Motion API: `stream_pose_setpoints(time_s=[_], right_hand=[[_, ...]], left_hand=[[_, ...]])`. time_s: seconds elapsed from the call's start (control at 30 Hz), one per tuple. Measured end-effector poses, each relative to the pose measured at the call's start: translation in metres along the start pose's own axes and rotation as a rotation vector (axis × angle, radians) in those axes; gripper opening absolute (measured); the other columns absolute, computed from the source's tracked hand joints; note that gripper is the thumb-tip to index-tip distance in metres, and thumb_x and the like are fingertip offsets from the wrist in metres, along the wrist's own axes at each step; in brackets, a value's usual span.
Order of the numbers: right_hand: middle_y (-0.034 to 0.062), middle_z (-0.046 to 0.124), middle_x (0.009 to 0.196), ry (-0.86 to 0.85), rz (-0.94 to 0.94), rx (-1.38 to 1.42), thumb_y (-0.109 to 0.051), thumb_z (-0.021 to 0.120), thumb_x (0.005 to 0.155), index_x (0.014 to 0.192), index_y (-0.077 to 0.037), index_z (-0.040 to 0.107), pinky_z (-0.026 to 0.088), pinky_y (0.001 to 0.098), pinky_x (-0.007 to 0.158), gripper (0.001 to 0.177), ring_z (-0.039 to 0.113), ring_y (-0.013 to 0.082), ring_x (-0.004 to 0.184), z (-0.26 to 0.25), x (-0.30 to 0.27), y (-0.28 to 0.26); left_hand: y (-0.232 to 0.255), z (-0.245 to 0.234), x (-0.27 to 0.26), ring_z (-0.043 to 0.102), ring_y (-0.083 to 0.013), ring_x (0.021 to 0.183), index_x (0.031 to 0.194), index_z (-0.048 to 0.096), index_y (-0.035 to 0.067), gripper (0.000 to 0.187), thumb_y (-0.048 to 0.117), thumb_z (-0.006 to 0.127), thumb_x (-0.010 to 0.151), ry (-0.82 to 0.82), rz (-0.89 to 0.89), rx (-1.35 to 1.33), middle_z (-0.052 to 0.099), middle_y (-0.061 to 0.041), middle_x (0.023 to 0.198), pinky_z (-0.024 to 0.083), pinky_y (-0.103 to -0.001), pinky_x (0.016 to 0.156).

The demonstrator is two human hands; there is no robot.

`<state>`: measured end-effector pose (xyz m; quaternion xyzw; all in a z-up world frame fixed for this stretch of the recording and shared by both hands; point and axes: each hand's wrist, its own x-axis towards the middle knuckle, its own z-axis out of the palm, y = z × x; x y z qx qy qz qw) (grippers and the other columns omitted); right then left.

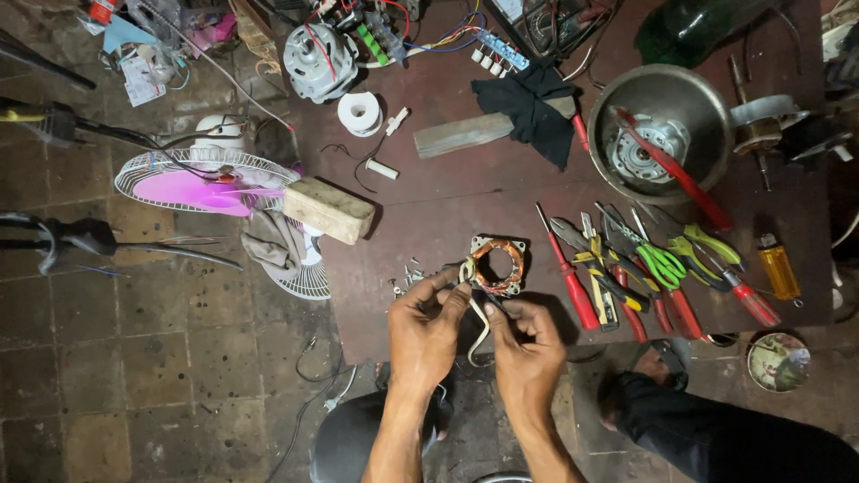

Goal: The person is working on a disassembled electrical component, likely a motor stator, on a cluttered workbench. They use a pair of green-handled scissors to strip the insulation from wires and then use a screwdriver to adjust or connect the wires to the component.

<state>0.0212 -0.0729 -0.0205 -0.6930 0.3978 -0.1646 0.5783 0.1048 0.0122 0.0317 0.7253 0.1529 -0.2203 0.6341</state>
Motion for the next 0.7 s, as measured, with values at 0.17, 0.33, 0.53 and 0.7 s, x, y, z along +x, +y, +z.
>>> stream_pose_setpoints(time_s=[0.17,0.33,0.53,0.7], right_hand=[[0.0027,0.071,0.082,0.007,0.058,0.011,-0.017,0.08,0.083,0.095,-0.008,0.072,0.055,0.0239,0.067,0.017,0.063,0.0115,0.077,0.0,-0.002,-0.006],[0.0064,0.079,0.099,-0.026,0.114,0.012,-0.014,0.078,0.081,0.106,-0.008,0.074,0.064,0.0282,0.073,0.026,0.074,0.0174,0.092,-0.004,-0.004,-0.018],[0.0046,0.078,0.096,0.038,0.101,0.053,-0.009,0.076,0.083,0.104,-0.006,0.077,0.059,0.0265,0.079,0.021,0.071,0.0135,0.091,-0.004,-0.006,-0.016],[0.0045,0.077,0.088,0.071,0.061,0.074,-0.007,0.079,0.081,0.096,-0.005,0.077,0.057,0.0248,0.078,0.015,0.069,0.012,0.085,-0.003,-0.004,-0.017]], left_hand=[[-0.003,0.0,0.001,0.068,-0.0101,0.075,0.113,0.077,0.002,0.032,0.017,0.074,0.084,-0.002,0.015,-0.029,0.074,-0.001,0.07,0.059,-0.027,0.078],[-0.003,-0.001,0.0,0.069,-0.0106,0.076,0.113,0.077,0.002,0.033,0.017,0.075,0.084,-0.003,0.015,-0.019,0.074,-0.001,0.072,0.059,-0.028,0.08],[-0.003,-0.001,0.001,0.066,-0.0096,0.074,0.113,0.077,0.003,0.033,0.019,0.074,0.084,-0.016,0.041,-0.005,0.072,0.0,0.069,0.058,-0.029,0.078],[-0.001,-0.001,0.0,0.073,-0.0124,0.079,0.113,0.077,0.003,0.033,0.019,0.075,0.083,-0.012,0.01,-0.024,0.078,-0.004,0.075,0.059,-0.03,0.079]])
